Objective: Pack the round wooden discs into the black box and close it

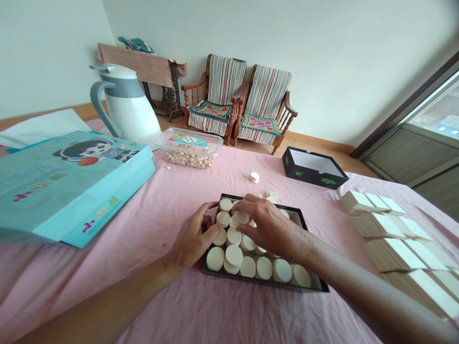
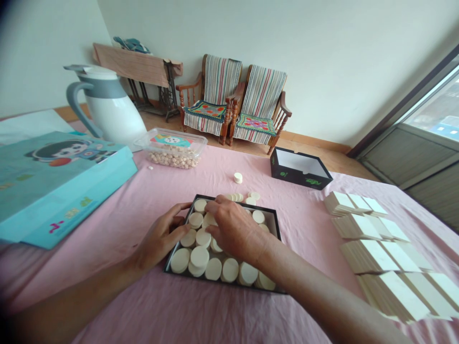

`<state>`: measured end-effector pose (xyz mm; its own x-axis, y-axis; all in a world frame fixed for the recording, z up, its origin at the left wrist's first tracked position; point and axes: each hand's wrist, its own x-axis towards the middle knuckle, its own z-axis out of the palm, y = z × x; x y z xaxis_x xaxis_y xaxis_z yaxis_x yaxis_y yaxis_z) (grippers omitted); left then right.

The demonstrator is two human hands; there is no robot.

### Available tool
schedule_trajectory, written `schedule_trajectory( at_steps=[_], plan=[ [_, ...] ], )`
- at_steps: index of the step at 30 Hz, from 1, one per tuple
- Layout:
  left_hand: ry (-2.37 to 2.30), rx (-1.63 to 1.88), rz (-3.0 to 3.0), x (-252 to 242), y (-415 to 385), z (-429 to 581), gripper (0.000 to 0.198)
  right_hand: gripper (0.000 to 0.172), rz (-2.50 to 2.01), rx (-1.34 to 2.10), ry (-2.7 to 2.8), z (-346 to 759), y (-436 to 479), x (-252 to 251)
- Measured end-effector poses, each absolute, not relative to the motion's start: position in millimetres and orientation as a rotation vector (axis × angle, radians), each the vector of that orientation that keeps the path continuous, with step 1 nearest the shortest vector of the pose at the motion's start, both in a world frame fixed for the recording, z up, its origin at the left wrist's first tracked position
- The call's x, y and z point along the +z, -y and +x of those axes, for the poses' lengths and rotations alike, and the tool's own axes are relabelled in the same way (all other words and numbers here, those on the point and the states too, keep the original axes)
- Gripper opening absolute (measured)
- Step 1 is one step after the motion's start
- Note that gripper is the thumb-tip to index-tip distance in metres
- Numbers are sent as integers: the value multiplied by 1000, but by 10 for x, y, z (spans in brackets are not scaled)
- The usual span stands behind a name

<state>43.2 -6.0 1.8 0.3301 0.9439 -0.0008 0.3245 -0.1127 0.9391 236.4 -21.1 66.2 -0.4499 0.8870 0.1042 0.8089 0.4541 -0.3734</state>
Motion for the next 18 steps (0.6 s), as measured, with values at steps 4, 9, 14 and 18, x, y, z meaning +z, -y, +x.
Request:
schedule_trajectory(
  at_steps=[4,9,14,18],
  plan=[
    [-1171,828,1621,43,68,443,47,21,-1442,370,2405,2401,210,678],
    [-1182,823,1620,58,68,443,48,13,-1396,293,2289,2602,121,746],
    [-1185,816,1627,78,70,439,49,24,-1477,213,2185,2849,39,754],
    [-1187,810,1636,84,70,437,48,19,-1544,234,2214,2975,152,797]
  ],
)
